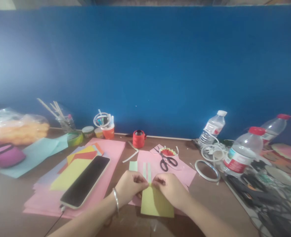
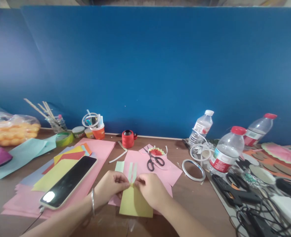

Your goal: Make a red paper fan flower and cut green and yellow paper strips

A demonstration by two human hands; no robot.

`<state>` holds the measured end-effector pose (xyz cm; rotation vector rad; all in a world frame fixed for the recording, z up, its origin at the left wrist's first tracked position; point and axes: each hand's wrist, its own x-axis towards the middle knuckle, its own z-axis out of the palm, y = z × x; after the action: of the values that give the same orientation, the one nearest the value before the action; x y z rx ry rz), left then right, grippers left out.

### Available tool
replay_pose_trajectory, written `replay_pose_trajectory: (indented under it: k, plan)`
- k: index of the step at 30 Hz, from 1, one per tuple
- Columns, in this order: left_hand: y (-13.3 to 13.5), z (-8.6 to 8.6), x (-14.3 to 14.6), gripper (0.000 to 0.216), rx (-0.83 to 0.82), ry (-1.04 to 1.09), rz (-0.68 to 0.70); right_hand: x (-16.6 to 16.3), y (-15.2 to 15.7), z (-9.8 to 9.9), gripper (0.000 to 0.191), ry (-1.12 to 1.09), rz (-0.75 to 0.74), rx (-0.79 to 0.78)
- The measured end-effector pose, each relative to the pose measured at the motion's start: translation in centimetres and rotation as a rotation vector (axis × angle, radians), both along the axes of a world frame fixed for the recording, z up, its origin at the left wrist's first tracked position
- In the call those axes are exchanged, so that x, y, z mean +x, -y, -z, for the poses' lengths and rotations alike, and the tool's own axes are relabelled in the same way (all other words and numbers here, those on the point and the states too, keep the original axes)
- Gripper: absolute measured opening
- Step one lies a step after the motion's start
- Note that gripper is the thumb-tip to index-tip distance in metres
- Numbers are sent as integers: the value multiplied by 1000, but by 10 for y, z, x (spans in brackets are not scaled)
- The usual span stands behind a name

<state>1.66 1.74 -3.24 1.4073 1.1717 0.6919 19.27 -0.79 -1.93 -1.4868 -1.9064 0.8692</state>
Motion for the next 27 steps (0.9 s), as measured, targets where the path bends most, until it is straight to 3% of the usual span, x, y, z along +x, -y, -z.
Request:
replay_pose_trajectory:
  k: [6,13,27]
  plan:
    - [9,-5,5,22,-67,-39,47,-1,5,-9,11,104,-24,11]
    - [14,-7,6,25,-65,-30,69,-2,3,-4,16,57,2,-158]
    - [12,-1,6,20,-30,-71,61,2,0,9,19,-21,-37,-207]
